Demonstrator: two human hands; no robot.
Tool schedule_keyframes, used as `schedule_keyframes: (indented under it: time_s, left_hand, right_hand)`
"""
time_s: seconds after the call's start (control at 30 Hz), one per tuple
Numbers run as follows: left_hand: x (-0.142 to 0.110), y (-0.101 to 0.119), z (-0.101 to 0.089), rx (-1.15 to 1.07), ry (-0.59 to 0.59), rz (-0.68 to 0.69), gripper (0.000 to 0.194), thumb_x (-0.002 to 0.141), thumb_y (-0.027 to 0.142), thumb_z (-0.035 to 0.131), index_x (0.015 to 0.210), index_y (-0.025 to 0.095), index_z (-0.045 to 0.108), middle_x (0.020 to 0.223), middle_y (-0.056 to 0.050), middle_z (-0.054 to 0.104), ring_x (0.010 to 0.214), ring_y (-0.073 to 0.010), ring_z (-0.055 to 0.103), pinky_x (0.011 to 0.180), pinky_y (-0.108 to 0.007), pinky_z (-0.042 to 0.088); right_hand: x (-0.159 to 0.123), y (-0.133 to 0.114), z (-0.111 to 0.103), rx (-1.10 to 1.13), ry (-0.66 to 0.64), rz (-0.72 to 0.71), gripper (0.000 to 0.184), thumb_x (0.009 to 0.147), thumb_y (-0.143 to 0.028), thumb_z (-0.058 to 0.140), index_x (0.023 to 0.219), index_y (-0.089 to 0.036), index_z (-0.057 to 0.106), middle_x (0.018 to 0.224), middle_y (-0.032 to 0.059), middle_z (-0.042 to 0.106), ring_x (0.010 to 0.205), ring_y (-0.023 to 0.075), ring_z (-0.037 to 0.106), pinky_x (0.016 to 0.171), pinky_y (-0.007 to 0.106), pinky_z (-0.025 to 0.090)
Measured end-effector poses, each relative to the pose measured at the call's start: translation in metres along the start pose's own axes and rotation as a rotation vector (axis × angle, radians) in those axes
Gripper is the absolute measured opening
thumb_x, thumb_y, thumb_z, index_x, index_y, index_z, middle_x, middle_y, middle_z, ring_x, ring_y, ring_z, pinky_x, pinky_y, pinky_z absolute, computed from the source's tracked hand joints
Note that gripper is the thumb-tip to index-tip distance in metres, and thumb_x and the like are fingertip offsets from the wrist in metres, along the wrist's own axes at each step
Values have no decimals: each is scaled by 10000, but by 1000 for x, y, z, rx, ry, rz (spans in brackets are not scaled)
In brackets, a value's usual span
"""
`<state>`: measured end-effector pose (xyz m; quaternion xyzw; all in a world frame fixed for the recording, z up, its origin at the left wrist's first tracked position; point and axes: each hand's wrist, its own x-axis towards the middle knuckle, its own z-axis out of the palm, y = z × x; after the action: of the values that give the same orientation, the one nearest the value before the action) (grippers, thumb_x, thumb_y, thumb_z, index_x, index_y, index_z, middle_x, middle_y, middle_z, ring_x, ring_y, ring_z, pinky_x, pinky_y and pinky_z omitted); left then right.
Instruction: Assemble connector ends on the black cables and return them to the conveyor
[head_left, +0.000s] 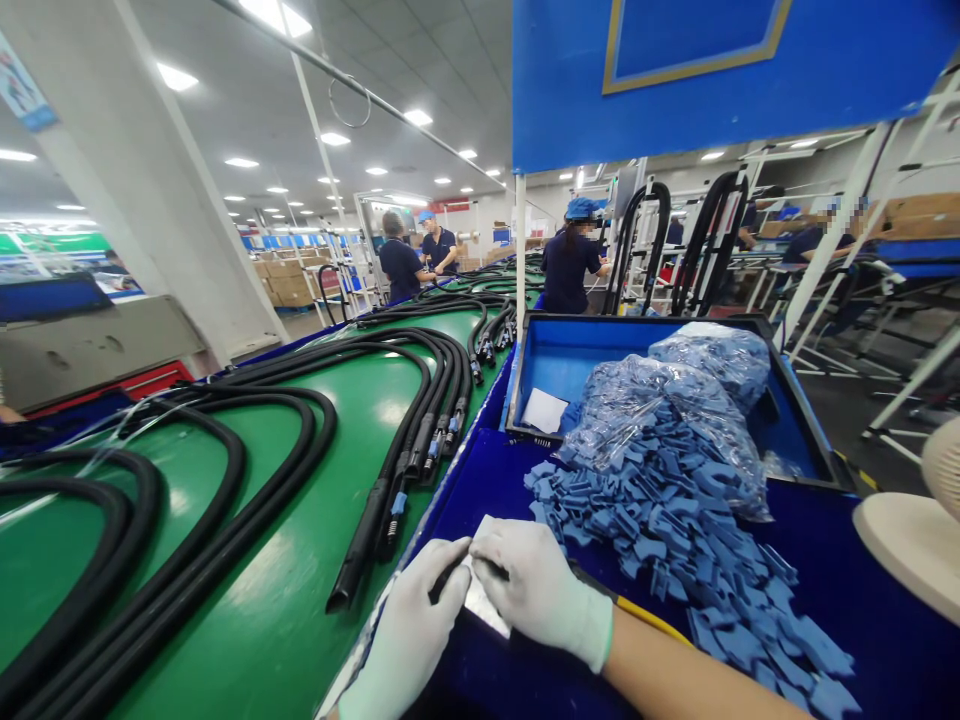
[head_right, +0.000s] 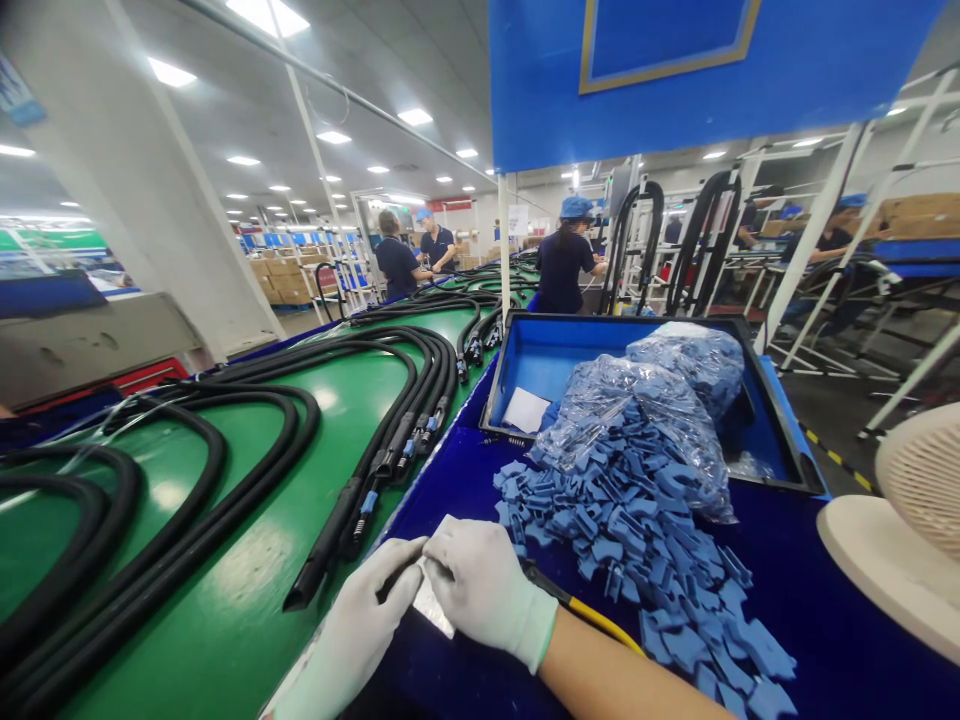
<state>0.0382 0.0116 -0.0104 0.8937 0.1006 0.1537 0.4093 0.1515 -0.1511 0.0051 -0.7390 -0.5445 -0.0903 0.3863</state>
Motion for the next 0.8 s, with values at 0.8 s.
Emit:
schedule_keyframes:
  time_s: [0.8]
  left_hand:
    - [-1,4,-2,7,8,2,299,1007,329,527,1231,243,705,1265,-58,720,1189,-199,676,1081,-333,538]
  right_hand:
    - [-1,0,0,-7,4,-4,206,997,-199,523,792,-191,542,809,20,613,747,140,563,687,275,363]
